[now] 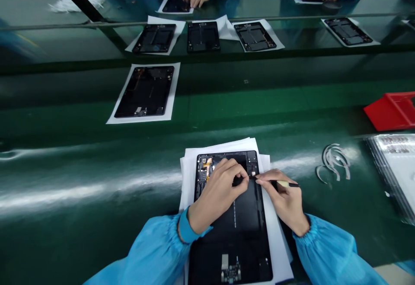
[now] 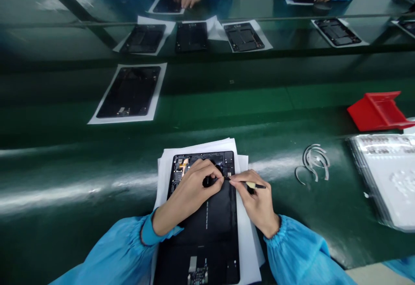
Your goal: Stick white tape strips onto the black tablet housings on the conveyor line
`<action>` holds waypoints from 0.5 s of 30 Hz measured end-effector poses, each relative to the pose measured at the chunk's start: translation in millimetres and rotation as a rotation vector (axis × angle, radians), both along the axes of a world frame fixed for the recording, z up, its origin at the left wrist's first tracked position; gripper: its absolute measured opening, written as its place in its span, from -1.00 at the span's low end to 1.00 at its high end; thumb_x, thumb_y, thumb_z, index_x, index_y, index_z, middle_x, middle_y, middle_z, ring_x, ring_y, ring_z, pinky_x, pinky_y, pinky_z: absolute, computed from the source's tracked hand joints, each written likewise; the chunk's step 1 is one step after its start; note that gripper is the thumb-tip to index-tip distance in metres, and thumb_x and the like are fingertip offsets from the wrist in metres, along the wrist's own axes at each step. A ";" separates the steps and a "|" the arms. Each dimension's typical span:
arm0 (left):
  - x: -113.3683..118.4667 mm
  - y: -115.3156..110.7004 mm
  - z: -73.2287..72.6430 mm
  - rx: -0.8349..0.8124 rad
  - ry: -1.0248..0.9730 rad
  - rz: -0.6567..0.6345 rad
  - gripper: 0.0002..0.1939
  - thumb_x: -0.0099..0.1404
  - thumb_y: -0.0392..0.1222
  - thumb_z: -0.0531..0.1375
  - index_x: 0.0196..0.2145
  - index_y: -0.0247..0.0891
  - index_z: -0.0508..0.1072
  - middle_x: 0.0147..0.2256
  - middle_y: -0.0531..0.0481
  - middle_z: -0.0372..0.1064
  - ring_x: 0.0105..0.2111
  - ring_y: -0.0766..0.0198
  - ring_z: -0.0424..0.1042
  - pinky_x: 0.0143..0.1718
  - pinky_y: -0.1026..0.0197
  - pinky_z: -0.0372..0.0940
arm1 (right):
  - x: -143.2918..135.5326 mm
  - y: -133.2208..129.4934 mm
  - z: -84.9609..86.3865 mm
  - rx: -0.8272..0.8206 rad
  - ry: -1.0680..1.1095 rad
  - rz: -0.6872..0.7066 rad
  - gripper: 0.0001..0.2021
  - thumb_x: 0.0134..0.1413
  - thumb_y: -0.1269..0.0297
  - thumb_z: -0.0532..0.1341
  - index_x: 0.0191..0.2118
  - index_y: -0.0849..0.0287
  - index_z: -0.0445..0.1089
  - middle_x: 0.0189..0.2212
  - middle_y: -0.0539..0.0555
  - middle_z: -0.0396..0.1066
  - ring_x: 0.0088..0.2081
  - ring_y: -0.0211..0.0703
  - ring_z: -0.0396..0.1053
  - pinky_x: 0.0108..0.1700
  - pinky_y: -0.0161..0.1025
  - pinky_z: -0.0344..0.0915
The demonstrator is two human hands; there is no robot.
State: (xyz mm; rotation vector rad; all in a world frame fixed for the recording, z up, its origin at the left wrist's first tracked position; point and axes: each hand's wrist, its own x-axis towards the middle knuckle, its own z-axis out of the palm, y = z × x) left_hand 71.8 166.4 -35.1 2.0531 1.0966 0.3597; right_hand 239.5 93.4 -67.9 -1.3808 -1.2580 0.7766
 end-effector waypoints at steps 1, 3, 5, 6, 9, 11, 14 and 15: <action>0.0 0.4 0.3 -0.002 -0.001 -0.001 -0.86 0.28 -0.36 0.18 -0.43 -0.21 0.42 -0.38 0.07 0.30 -0.31 0.22 0.28 -0.24 0.16 0.17 | -0.2 0.2 0.2 -0.005 0.013 -0.012 -0.93 0.13 0.38 0.29 -0.36 0.10 0.50 -0.39 0.03 0.56 -0.30 -0.10 0.51 -0.19 -0.14 0.42; -0.4 0.8 0.7 -0.001 -0.004 -0.004 -0.86 0.29 -0.34 0.18 -0.43 -0.21 0.43 -0.39 0.07 0.29 -0.33 0.22 0.28 -0.23 0.15 0.18 | -0.7 0.6 0.4 -0.012 0.033 -0.025 -0.94 0.12 0.37 0.30 -0.37 0.10 0.49 -0.39 0.03 0.56 -0.30 -0.09 0.51 -0.19 -0.13 0.43; -1.1 0.8 0.6 -0.001 -0.003 -0.003 -0.87 0.29 -0.34 0.17 -0.42 -0.21 0.43 -0.39 0.07 0.30 -0.33 0.23 0.28 -0.22 0.14 0.18 | -0.8 0.8 0.8 0.002 0.020 -0.003 -0.94 0.13 0.38 0.30 -0.36 0.09 0.49 -0.38 0.04 0.56 -0.29 -0.08 0.52 -0.18 -0.11 0.43; -1.4 0.7 0.5 -0.003 -0.001 0.000 -0.87 0.29 -0.34 0.17 -0.42 -0.21 0.43 -0.39 0.06 0.30 -0.32 0.22 0.28 -0.22 0.14 0.18 | -0.6 0.8 1.3 0.014 0.001 0.017 -0.93 0.14 0.40 0.29 -0.34 0.09 0.50 -0.36 0.04 0.57 -0.28 -0.08 0.52 -0.18 -0.10 0.43; -2.2 0.8 -0.2 -0.008 0.001 0.004 -0.86 0.27 -0.34 0.17 -0.43 -0.21 0.44 -0.38 0.05 0.31 -0.31 0.22 0.29 -0.23 0.14 0.19 | 1.6 0.1 3.6 0.039 -0.059 0.077 -0.89 0.18 0.42 0.24 -0.27 0.07 0.51 -0.32 0.05 0.57 -0.25 -0.07 0.51 -0.17 -0.08 0.43; -2.4 1.2 -0.4 -0.008 -0.007 0.006 -0.86 0.28 -0.33 0.16 -0.43 -0.20 0.44 -0.38 0.06 0.32 -0.32 0.22 0.29 -0.22 0.14 0.19 | 4.2 -0.6 5.5 0.036 -0.077 0.096 -0.88 0.19 0.41 0.23 -0.26 0.07 0.50 -0.31 0.06 0.57 -0.25 -0.06 0.52 -0.18 -0.08 0.44; -2.4 1.7 -0.2 -0.011 -0.013 0.007 -0.86 0.29 -0.31 0.16 -0.43 -0.20 0.44 -0.39 0.06 0.31 -0.33 0.23 0.29 -0.19 0.11 0.20 | 7.8 -1.7 7.1 0.032 -0.070 0.078 -0.88 0.17 0.42 0.24 -0.29 0.07 0.50 -0.34 0.04 0.57 -0.27 -0.09 0.52 -0.19 -0.12 0.45; -2.2 1.7 0.0 -0.013 -0.011 0.006 -0.86 0.29 -0.32 0.16 -0.43 -0.20 0.44 -0.39 0.06 0.31 -0.33 0.23 0.29 -0.17 0.11 0.20 | 8.7 -2.1 6.9 0.034 -0.067 0.067 -0.88 0.17 0.44 0.25 -0.30 0.07 0.50 -0.34 0.03 0.57 -0.28 -0.10 0.53 -0.18 -0.14 0.46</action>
